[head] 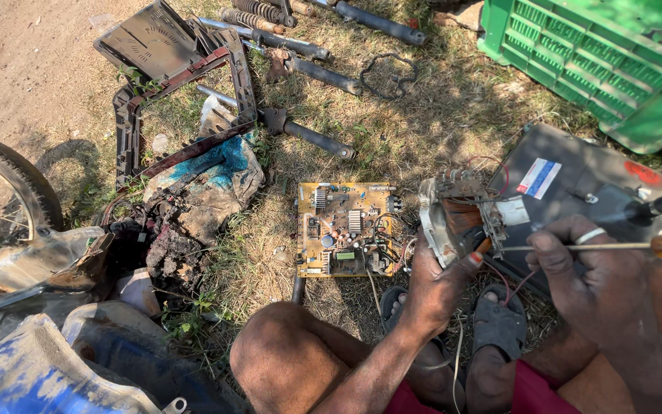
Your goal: The person sits on the ground and uses a screwdriver to manipulate components on a yellow circuit board and a transformer. They adjust wires and inspect the parts while another person sits nearby.
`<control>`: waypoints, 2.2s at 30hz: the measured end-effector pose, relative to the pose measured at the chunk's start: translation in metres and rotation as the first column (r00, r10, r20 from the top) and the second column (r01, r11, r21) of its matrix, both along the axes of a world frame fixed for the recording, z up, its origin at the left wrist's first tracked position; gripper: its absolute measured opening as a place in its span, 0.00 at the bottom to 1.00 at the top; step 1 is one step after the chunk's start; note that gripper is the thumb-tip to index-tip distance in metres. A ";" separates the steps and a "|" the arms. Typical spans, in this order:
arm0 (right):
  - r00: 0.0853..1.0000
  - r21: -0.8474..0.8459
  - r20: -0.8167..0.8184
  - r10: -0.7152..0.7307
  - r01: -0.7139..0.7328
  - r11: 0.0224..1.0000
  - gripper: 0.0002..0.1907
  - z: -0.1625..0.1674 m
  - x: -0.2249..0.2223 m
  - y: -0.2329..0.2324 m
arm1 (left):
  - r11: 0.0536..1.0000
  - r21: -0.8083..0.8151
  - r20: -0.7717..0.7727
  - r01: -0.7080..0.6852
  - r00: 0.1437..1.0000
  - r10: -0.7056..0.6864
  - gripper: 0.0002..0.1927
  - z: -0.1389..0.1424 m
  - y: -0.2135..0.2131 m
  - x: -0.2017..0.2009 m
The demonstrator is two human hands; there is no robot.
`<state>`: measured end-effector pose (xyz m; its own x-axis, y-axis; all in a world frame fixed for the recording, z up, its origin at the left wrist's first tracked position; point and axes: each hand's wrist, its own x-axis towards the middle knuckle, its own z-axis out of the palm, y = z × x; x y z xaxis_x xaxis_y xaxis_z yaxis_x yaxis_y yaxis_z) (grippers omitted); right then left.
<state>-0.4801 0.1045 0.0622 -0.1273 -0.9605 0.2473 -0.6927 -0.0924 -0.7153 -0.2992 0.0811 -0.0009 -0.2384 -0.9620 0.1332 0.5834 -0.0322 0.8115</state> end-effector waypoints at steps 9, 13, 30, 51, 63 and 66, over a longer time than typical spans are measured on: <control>0.988 0.186 -0.147 0.039 -0.011 0.982 0.17 -0.021 -0.013 -0.013 | 0.996 0.077 0.033 0.047 0.998 -0.050 0.40 -0.026 -0.011 -0.009; 0.988 0.139 -0.156 0.024 -0.003 0.990 0.17 -0.030 -0.016 -0.015 | 0.996 0.084 0.076 0.013 0.997 -0.020 0.40 -0.031 -0.018 -0.011; 0.975 0.146 -0.177 0.131 -0.106 0.984 0.16 -0.020 -0.016 -0.016 | 0.995 -0.087 0.658 -0.056 0.746 0.100 0.27 -0.072 -0.028 -0.022; 0.999 0.039 -0.017 0.041 -0.040 0.998 0.23 -0.071 -0.049 -0.038 | 0.512 -0.806 0.592 0.298 0.377 0.712 0.20 -0.071 -0.010 -0.011; 0.997 0.050 -0.044 -0.058 0.060 0.997 0.19 -0.070 -0.052 -0.040 | 0.702 -0.707 0.621 0.089 0.554 0.555 0.39 -0.014 -0.015 0.005; 0.990 0.036 -0.102 0.094 -0.091 0.995 0.18 -0.056 -0.049 -0.045 | 0.809 -0.587 0.629 -0.033 0.611 0.481 0.36 -0.007 -0.034 0.007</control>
